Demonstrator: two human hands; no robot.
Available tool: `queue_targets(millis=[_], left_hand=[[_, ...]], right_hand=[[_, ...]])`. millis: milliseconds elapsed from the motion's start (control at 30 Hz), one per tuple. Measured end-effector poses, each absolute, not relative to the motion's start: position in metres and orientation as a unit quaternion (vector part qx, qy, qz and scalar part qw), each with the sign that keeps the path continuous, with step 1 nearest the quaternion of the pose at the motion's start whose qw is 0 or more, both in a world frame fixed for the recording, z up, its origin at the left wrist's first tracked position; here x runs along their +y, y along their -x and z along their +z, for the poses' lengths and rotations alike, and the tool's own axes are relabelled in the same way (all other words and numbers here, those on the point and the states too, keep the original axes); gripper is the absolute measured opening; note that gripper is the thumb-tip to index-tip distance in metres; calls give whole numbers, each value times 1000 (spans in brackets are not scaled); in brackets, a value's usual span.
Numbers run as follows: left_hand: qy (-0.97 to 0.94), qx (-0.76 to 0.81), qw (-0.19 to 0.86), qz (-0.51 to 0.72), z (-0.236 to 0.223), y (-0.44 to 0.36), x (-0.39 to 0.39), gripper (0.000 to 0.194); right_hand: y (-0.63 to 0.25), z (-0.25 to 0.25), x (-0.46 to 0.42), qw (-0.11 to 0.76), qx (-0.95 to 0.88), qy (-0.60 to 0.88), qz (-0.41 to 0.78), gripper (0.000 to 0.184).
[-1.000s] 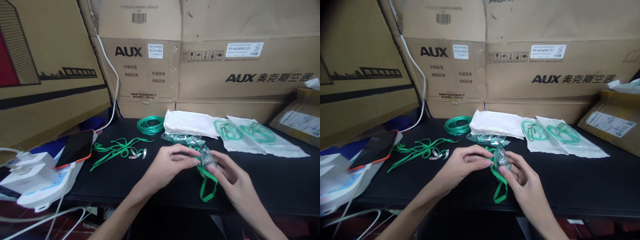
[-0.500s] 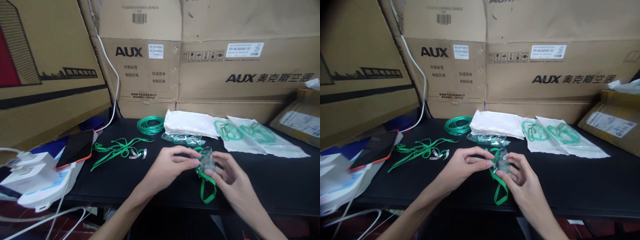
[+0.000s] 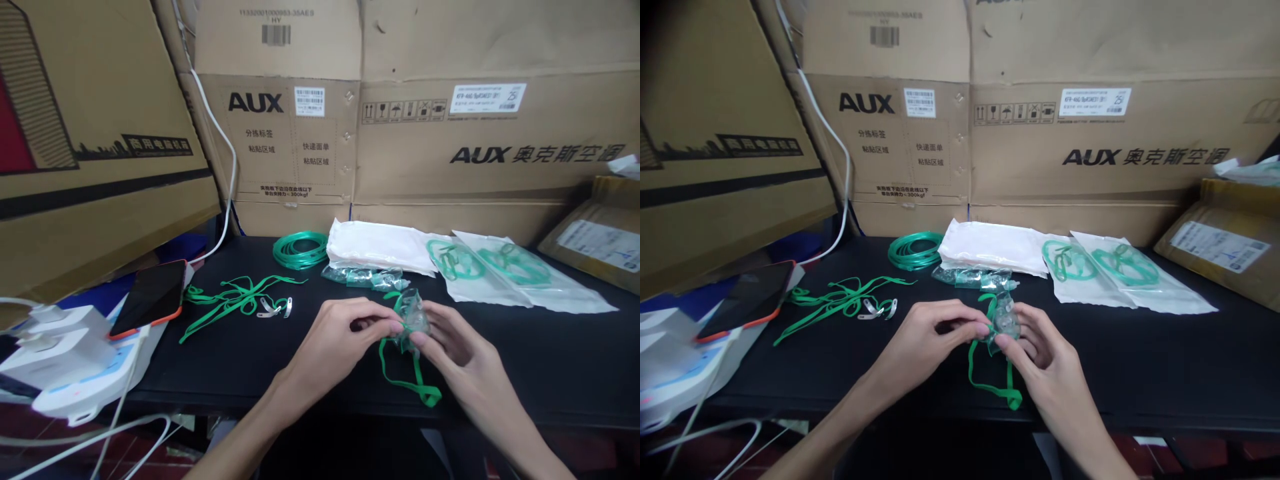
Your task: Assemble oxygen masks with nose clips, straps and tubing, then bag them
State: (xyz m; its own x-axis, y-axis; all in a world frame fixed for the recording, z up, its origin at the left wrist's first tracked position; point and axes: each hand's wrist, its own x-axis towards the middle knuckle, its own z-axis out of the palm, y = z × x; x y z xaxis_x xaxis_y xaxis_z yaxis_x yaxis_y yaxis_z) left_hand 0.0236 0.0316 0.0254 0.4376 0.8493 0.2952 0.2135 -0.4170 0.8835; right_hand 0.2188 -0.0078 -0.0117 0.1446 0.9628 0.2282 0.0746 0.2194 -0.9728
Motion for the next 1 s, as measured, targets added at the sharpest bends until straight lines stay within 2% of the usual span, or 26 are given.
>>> queue_targets(millis=[100, 200, 300, 467, 633, 733, 833, 1000], left_hand=[[-784, 370, 312, 390, 29, -24, 30, 15], [-794, 375, 298, 375, 32, -25, 27, 17], [-802, 372, 305, 355, 34, -25, 25, 19], [-808, 370, 315, 332, 34, -25, 26, 17], [-818, 369, 309, 315, 34, -25, 27, 17], [-824, 359, 291, 327, 33, -25, 25, 5], [-841, 343, 252, 334, 31, -25, 24, 18], [-866, 321, 187, 334, 26, -25, 25, 14]], right_hand=[[-220, -14, -8, 567, -522, 519, 370, 51], [-219, -16, -8, 591, -527, 495, 357, 49], [-219, -18, -9, 598, -559, 454, 353, 35], [-222, -18, -12, 549, -623, 438, 344, 9], [-225, -18, -13, 533, -630, 454, 335, 10], [-224, -18, -13, 545, -621, 458, 329, 10], [-223, -18, -12, 552, -611, 462, 330, 11], [-223, -20, -11, 549, -615, 467, 319, 10]])
